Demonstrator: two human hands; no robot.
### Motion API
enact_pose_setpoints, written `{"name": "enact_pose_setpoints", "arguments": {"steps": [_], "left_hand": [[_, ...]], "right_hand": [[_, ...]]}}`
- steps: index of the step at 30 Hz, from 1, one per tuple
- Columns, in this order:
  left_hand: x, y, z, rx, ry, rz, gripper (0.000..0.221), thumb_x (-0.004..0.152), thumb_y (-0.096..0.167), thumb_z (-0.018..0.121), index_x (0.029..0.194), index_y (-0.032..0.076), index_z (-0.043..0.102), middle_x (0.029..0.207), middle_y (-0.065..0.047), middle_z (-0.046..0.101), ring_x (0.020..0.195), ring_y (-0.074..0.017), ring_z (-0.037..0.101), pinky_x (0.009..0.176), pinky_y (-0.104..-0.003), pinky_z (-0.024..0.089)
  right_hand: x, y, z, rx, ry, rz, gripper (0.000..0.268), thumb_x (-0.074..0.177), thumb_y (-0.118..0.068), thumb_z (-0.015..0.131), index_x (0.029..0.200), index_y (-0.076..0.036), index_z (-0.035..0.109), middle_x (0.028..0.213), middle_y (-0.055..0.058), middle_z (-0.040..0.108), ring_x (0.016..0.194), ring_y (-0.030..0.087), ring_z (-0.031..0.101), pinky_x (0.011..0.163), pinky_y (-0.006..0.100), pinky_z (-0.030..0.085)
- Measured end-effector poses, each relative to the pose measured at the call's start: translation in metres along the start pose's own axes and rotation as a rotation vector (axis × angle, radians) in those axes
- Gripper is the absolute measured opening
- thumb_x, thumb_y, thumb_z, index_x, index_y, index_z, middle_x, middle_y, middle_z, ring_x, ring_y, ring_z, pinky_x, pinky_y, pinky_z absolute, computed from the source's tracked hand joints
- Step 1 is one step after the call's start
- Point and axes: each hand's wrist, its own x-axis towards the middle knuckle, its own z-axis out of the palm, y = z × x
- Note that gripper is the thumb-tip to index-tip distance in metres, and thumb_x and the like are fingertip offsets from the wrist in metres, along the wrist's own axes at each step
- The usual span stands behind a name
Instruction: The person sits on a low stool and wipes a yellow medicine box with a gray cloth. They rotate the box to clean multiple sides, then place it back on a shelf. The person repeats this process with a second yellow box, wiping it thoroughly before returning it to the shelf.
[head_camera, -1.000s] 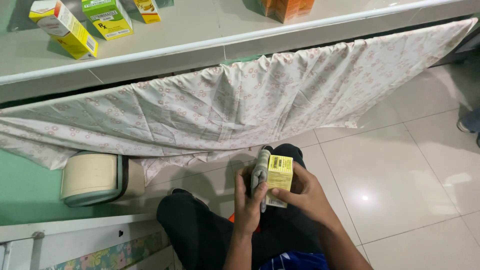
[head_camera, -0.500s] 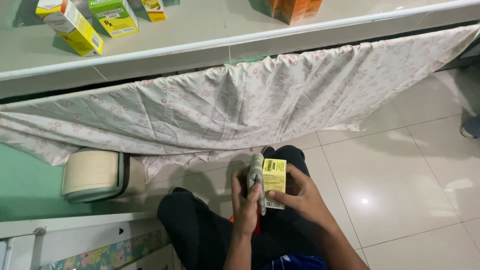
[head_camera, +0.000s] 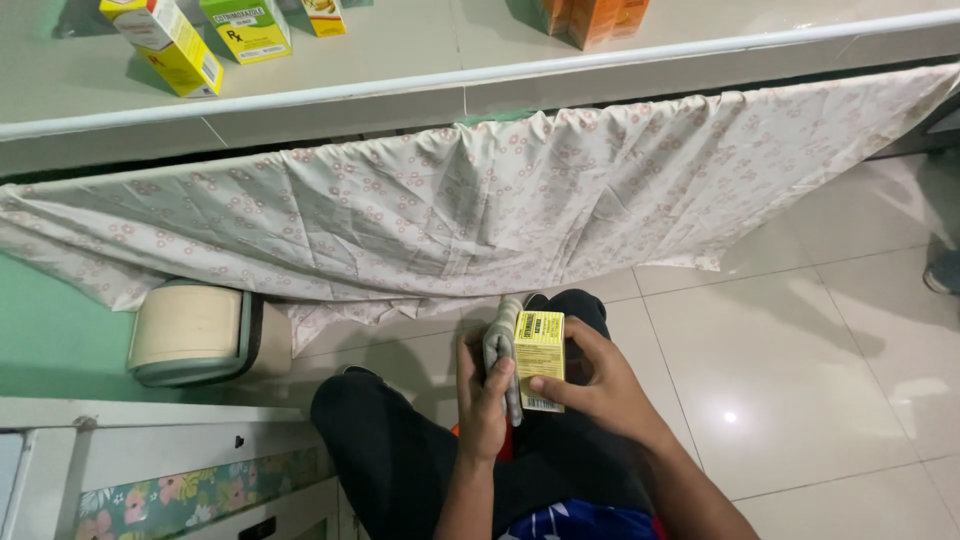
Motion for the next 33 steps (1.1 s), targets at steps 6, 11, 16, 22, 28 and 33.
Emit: {"name": "enact_pose_setpoints", "arguments": {"steps": [6,11,16,22,28,33], "left_hand": [[0.0,0.009,0.009,0.045,-0.005,0.042,0.046,0.092,0.022,0.057,0.131,0.0,0.048,0.121,-0.013,0.056,0.105,-0.0209,0.051,0.098,-0.037,0.041],[0.002,0.015,0.022,0.086,-0.031,0.105,0.045,0.091,0.022,0.057,0.129,-0.001,0.049,0.12,-0.013,0.057,0.106,-0.0209,0.051,0.1,-0.036,0.04],[-0.002,0.022,0.038,0.122,-0.064,0.128,0.046,0.091,0.023,0.059,0.13,0.001,0.05,0.121,-0.012,0.057,0.107,-0.0205,0.052,0.099,-0.036,0.042],[-0.005,0.057,0.059,0.076,-0.049,0.285,0.037,0.093,0.026,0.065,0.117,0.002,0.05,0.075,-0.003,0.052,0.053,-0.0063,0.051,0.059,-0.023,0.045],[-0.016,0.061,0.071,0.094,-0.043,0.311,0.041,0.093,0.028,0.067,0.119,0.003,0.047,0.098,-0.007,0.053,0.091,-0.0133,0.049,0.079,-0.031,0.04],[-0.014,0.071,0.077,0.1,-0.104,0.293,0.041,0.095,0.023,0.062,0.125,0.001,0.046,0.106,-0.01,0.054,0.093,-0.0153,0.052,0.085,-0.03,0.042]], "right_hand": [[-0.002,-0.015,-0.007,-0.008,-0.045,-0.069,0.05,0.075,0.004,0.08,0.122,0.004,0.064,0.11,0.01,0.066,0.093,0.019,0.069,0.081,0.029,0.058],[-0.005,-0.018,-0.02,-0.056,-0.026,-0.085,0.049,0.075,0.004,0.08,0.121,0.002,0.064,0.107,0.011,0.069,0.091,0.02,0.072,0.081,0.03,0.062],[-0.012,-0.014,-0.031,0.227,-0.113,-0.151,0.063,0.075,0.013,0.074,0.134,0.007,0.055,0.113,0.018,0.072,0.096,0.023,0.07,0.086,0.031,0.056],[-0.011,-0.015,-0.029,0.022,-0.01,-0.312,0.054,0.067,-0.002,0.093,0.113,0.006,0.066,0.103,0.013,0.062,0.099,0.023,0.063,0.077,0.039,0.063],[-0.018,-0.027,-0.025,0.122,-0.05,-0.413,0.057,0.068,0.002,0.092,0.118,0.007,0.065,0.104,0.014,0.062,0.101,0.022,0.064,0.08,0.038,0.061],[-0.013,-0.014,-0.039,0.213,-0.083,-0.402,0.063,0.066,0.006,0.091,0.123,0.008,0.065,0.107,0.014,0.065,0.101,0.02,0.062,0.08,0.039,0.061]]}}
